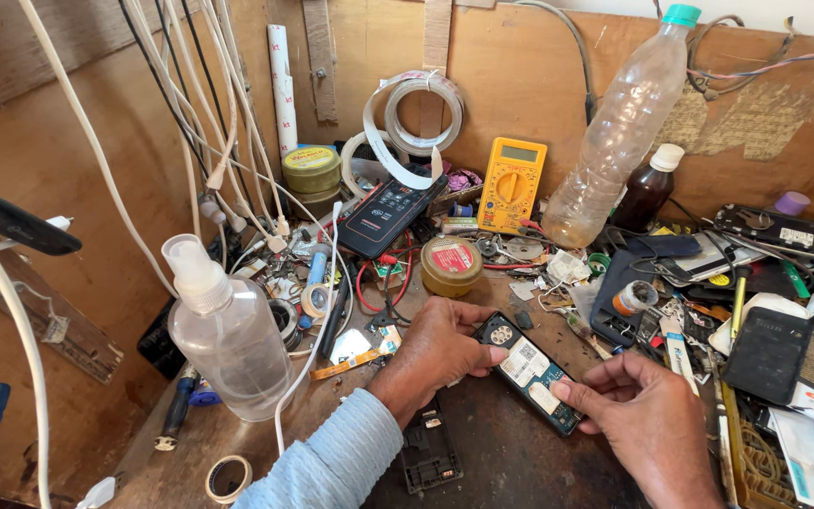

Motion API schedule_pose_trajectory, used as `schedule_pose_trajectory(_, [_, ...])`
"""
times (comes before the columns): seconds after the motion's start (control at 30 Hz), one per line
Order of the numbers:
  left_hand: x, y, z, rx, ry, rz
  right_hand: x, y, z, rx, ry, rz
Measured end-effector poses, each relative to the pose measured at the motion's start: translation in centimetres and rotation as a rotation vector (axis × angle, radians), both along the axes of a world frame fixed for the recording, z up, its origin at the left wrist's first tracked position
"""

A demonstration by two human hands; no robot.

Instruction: The person disassembles a black Jio feature phone, removes the back cover and battery, and uses a small screwdriver to unscrew components on the internal circuit board. The person then reassembles the phone by replacing the battery and back cover.

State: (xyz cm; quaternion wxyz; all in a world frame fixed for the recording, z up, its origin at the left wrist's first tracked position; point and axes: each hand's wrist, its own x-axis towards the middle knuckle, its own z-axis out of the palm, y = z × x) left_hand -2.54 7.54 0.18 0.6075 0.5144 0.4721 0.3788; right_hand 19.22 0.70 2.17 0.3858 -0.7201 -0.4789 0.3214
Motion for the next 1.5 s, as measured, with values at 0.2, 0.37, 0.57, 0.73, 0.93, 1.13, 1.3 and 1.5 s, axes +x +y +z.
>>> schedule_pose_trajectory(0.2, [-0.4,-0.3,0.5,-0.018,-0.163,-0.02,0.7,0.0,0.3,-0.09,0.116,0.053])
schedule_pose_trajectory(0.37, [-0.3,-2.2,2.5,-0.026,-0.271,0.075,2.2,-0.9,-0.7,0.056,0.557,0.048])
schedule_pose_trajectory(0.57, [-1.4,-6.1,4.3,0.035,-0.242,0.005,4.3,-1.6,-2.0,0.08,0.513,0.133])
schedule_pose_trajectory(0.73, [-1.7,-8.5,7.0,0.529,0.213,0.118,5.2,-2.7,-0.6,-0.012,0.46,0.324])
schedule_pose_trajectory(0.93, [0.1,-6.7,8.9,0.49,0.449,-0.19,3.7,-1.2,1.3,-0.165,0.345,0.309])
schedule_pose_trajectory(1.13, [1.5,-4.4,5.0,0.22,0.058,-0.088,3.7,-1.1,1.5,0.05,0.778,0.354])
schedule_pose_trajectory(1.3, [2.2,-3.1,2.0,0.131,-0.136,0.031,1.9,-0.5,0.4,0.039,0.832,0.061])
schedule_pose_trajectory(1.5, [2.6,-2.4,0.9,0.091,-0.148,0.045,0.7,1.0,-0.6,0.031,0.823,-0.046])
